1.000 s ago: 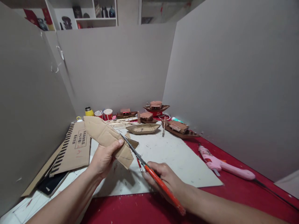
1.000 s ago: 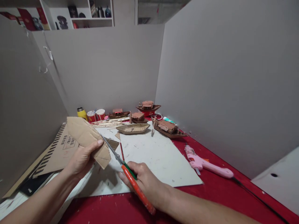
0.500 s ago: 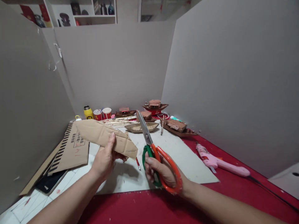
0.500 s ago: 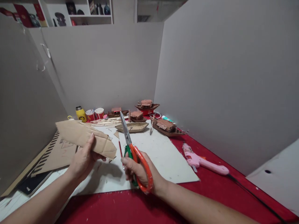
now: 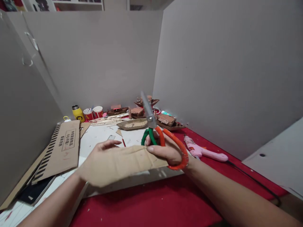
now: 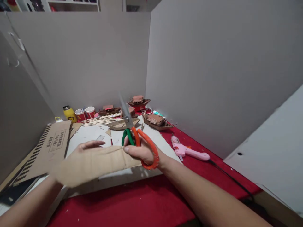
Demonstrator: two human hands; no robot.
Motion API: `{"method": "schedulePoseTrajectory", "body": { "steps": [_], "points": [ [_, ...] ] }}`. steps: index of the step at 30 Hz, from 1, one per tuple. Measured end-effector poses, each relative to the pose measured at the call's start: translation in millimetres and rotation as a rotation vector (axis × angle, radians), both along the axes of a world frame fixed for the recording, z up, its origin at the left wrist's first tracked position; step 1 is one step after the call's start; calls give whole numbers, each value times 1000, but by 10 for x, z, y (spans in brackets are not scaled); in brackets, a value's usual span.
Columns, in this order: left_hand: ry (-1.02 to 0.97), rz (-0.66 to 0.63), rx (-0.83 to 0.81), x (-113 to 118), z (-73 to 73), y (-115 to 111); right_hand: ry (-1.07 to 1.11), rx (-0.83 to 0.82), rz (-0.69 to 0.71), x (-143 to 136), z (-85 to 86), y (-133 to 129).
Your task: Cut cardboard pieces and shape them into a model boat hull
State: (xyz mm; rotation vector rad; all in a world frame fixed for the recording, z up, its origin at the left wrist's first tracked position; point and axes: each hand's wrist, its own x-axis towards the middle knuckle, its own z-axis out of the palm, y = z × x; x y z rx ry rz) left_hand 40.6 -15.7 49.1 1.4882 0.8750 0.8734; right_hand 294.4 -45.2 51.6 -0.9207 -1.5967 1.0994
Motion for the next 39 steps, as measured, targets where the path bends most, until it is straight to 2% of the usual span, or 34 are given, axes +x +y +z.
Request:
{"method": "schedulePoseTrajectory", "body": {
  "steps": [2,4,6,8,10,14,16,18,21,25,30,39],
  "points": [
    [-3,-64,-172,-1,46,9,-121,-36,126,-1,30,-42],
    [5,-185,-294,53,74,-95,-200,-60,212,-59,33,-109],
    [69,-336,-383,139,85,-256,-221,-81,253,-136,22,-172],
    [66,-391,-454,219,91,-399,-184,-78,253,-190,0,-202],
    [17,-312,-449,267,105,-477,-90,-69,192,-201,-41,-182],
    [-158,18,-286,263,161,-449,109,-80,-12,-141,-174,-43],
    [-240,128,-205,238,187,-406,176,-93,-68,-129,-240,11],
    [-295,190,-154,212,204,-377,203,-129,-53,-151,-304,22],
    [-343,268,-102,184,210,-364,180,-169,70,-218,-410,-31],
    [-408,338,-17,162,196,-356,36,-38,179,-270,-495,-127],
    [-423,380,45,160,188,-362,-227,70,244,-295,-434,-190],
    [-357,356,38,192,191,-432,-252,55,268,-346,-470,-190]
  ]
}}
